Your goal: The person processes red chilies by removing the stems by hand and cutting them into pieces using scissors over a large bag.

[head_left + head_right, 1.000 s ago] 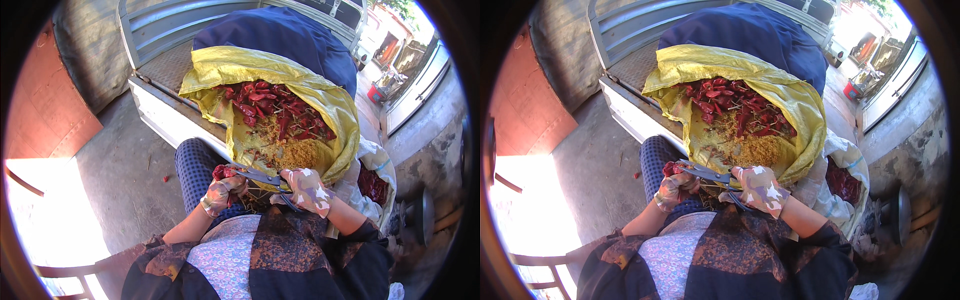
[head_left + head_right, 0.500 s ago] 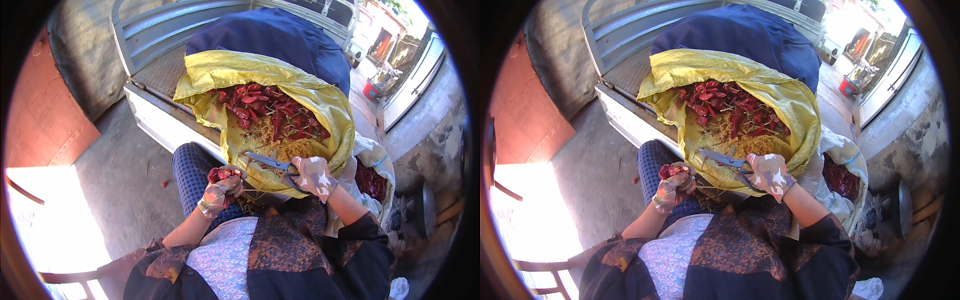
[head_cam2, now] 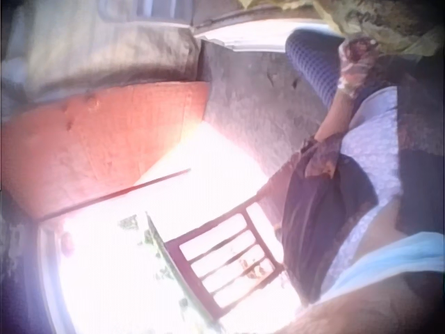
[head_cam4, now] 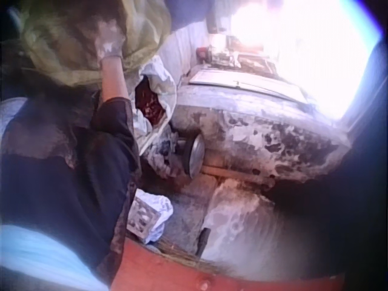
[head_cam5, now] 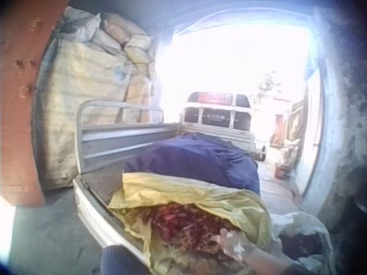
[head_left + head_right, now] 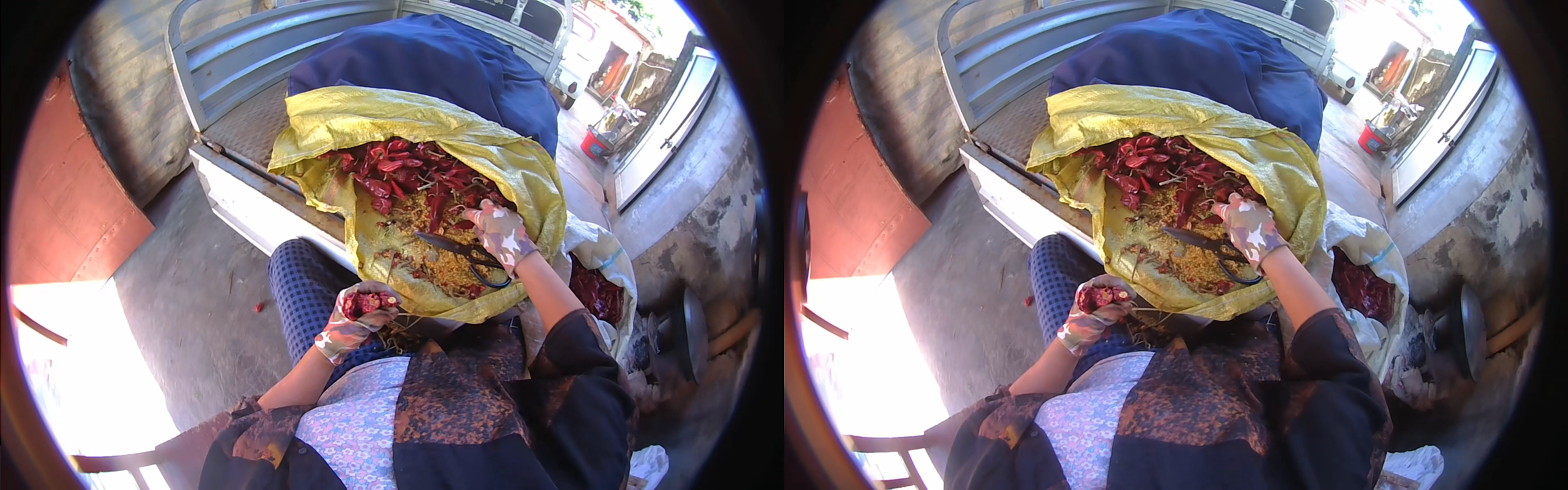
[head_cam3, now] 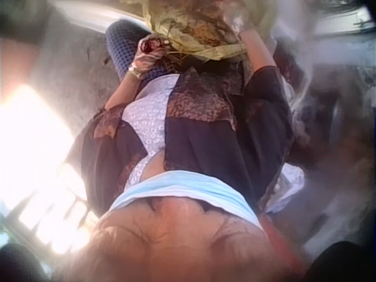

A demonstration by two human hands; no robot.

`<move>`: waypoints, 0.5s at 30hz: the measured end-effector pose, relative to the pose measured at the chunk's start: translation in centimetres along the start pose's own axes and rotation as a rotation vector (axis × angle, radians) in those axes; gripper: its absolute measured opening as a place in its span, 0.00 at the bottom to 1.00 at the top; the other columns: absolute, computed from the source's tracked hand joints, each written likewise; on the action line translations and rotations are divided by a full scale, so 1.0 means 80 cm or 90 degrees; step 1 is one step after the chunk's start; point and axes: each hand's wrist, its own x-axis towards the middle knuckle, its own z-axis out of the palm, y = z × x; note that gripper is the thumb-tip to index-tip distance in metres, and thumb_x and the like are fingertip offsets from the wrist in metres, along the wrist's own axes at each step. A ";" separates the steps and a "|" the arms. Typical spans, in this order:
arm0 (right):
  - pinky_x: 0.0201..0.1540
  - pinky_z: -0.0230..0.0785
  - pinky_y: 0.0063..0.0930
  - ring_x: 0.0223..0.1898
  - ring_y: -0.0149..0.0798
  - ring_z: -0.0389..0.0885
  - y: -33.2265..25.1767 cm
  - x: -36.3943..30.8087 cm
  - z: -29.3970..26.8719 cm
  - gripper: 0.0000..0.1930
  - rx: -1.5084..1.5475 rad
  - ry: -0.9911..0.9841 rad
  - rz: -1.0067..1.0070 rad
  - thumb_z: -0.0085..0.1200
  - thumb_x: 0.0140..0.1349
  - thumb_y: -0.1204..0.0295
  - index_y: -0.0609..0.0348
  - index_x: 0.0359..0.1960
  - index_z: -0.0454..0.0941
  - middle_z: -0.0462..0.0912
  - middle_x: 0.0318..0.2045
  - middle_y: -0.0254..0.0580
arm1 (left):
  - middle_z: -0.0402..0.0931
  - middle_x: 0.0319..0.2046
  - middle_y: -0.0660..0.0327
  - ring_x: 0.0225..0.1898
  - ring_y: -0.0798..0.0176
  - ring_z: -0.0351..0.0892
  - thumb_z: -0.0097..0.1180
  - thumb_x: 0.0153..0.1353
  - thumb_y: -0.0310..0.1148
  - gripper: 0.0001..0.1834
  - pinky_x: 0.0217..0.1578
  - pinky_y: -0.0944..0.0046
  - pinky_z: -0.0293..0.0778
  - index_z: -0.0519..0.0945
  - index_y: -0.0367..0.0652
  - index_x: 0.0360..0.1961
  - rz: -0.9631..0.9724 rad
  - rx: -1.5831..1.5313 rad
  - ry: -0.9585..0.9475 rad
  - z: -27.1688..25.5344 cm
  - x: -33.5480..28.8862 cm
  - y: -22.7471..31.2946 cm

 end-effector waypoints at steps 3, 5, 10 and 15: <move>0.39 0.70 0.23 0.40 0.35 0.77 -0.006 0.016 -0.006 0.18 -0.445 -0.073 -0.057 0.41 0.67 0.62 0.55 0.50 0.76 0.75 0.49 0.41 | 0.78 0.37 0.61 0.34 0.71 0.77 0.64 0.51 0.23 0.17 0.37 0.73 0.73 0.76 0.36 0.44 0.044 -0.045 0.011 0.001 0.003 -0.001; 0.44 0.70 0.24 0.44 0.37 0.76 -0.001 0.015 -0.011 0.16 -0.188 -0.053 -0.075 0.44 0.65 0.66 0.56 0.51 0.75 0.76 0.47 0.43 | 0.78 0.36 0.61 0.34 0.71 0.77 0.64 0.51 0.22 0.18 0.37 0.73 0.73 0.75 0.36 0.44 0.067 0.005 -0.034 -0.003 0.007 0.004; 0.54 0.68 0.26 0.50 0.36 0.73 0.024 0.015 -0.008 0.19 0.750 0.007 -0.128 0.51 0.57 0.85 0.69 0.52 0.71 0.75 0.49 0.43 | 0.77 0.34 0.62 0.35 0.69 0.76 0.65 0.50 0.25 0.19 0.38 0.71 0.72 0.75 0.38 0.44 0.045 -0.041 -0.011 -0.003 0.004 -0.003; 0.48 0.73 0.22 0.43 0.32 0.77 -0.035 -0.037 -0.003 0.17 0.607 0.072 -0.227 0.52 0.54 0.89 0.66 0.46 0.75 0.76 0.47 0.42 | 0.73 0.30 0.62 0.31 0.66 0.72 0.57 0.55 0.28 0.11 0.32 0.68 0.70 0.73 0.40 0.39 -0.050 -0.153 0.011 0.015 0.008 0.006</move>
